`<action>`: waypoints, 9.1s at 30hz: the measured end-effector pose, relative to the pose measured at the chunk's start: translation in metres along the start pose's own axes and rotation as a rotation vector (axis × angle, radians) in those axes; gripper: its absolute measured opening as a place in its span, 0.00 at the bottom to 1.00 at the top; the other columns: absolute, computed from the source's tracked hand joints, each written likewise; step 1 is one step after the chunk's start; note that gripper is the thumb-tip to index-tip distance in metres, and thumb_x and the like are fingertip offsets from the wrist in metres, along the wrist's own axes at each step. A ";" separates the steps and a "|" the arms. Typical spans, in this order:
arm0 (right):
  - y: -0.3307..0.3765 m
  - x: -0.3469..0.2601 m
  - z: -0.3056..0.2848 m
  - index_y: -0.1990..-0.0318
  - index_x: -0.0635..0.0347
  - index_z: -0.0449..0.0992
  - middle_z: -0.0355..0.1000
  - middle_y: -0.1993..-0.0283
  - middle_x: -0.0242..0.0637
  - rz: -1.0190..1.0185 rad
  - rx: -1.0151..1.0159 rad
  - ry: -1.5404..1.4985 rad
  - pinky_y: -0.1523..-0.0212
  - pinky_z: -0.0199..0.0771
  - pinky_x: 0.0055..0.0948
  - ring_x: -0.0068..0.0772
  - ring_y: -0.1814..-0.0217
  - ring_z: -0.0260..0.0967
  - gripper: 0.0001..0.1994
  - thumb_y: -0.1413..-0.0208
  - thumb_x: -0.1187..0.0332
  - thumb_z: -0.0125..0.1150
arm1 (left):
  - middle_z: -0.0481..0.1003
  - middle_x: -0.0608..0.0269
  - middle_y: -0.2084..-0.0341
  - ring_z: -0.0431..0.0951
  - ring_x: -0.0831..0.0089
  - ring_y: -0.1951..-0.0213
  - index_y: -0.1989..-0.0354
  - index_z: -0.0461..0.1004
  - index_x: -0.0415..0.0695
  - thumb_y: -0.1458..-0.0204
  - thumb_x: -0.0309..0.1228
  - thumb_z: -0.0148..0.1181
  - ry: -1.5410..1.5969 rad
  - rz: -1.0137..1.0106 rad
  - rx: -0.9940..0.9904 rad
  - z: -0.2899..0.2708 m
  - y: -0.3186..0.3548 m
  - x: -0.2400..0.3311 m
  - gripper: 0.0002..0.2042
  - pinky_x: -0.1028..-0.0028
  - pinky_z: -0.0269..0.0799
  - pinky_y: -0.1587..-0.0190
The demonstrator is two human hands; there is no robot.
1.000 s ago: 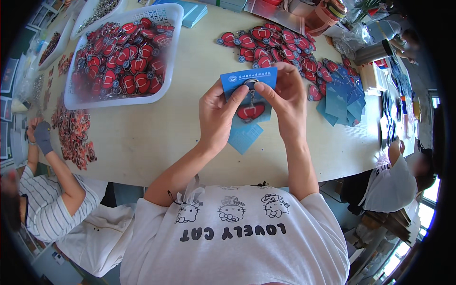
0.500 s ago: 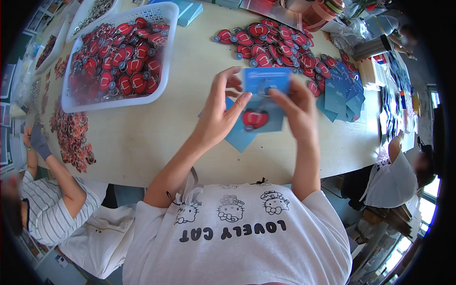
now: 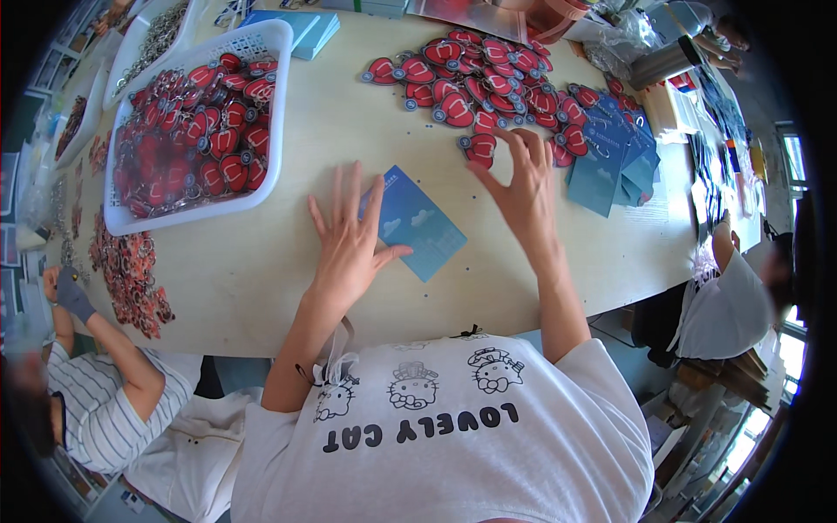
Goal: The person assembles heart-shaped keychains by attaching them to blue cardboard tags. They pick up a keychain, thread the metal ring through the tag, and place the finished item on a growing pile on the table.
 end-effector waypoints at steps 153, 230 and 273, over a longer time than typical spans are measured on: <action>0.030 0.175 -0.083 0.34 0.48 0.57 0.51 0.30 0.31 0.128 -0.129 0.453 0.29 0.37 0.45 0.31 0.26 0.41 0.29 0.40 0.50 0.49 | 0.57 0.63 0.36 0.44 0.60 0.31 0.38 0.62 0.67 0.48 0.55 0.51 -0.197 0.590 -0.090 0.048 -0.235 0.136 0.28 0.34 0.29 0.37; 0.164 0.292 -0.181 0.45 0.71 0.66 0.65 0.51 0.48 1.042 0.102 0.201 0.49 0.67 0.36 0.41 0.49 0.66 0.39 0.60 0.51 0.73 | 0.62 0.49 0.41 0.53 0.48 0.35 0.43 0.64 0.34 0.45 0.45 0.53 -0.162 0.532 0.221 0.037 -0.162 0.176 0.29 0.45 0.40 0.35; 0.125 0.235 -0.149 0.39 0.71 0.59 0.58 0.39 0.60 0.922 0.146 0.369 0.43 0.64 0.41 0.58 0.41 0.61 0.42 0.58 0.55 0.71 | 0.38 0.39 0.33 0.34 0.41 0.32 0.32 0.50 0.47 0.49 0.56 0.52 0.065 0.477 0.173 0.109 -0.179 0.257 0.40 0.35 0.37 0.39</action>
Point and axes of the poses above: each hand's wrist, its own y-axis away from the middle knuckle, its own z-axis out of the palm, x = y × z, the point moved 8 cm from there along -y, towards the middle knuckle
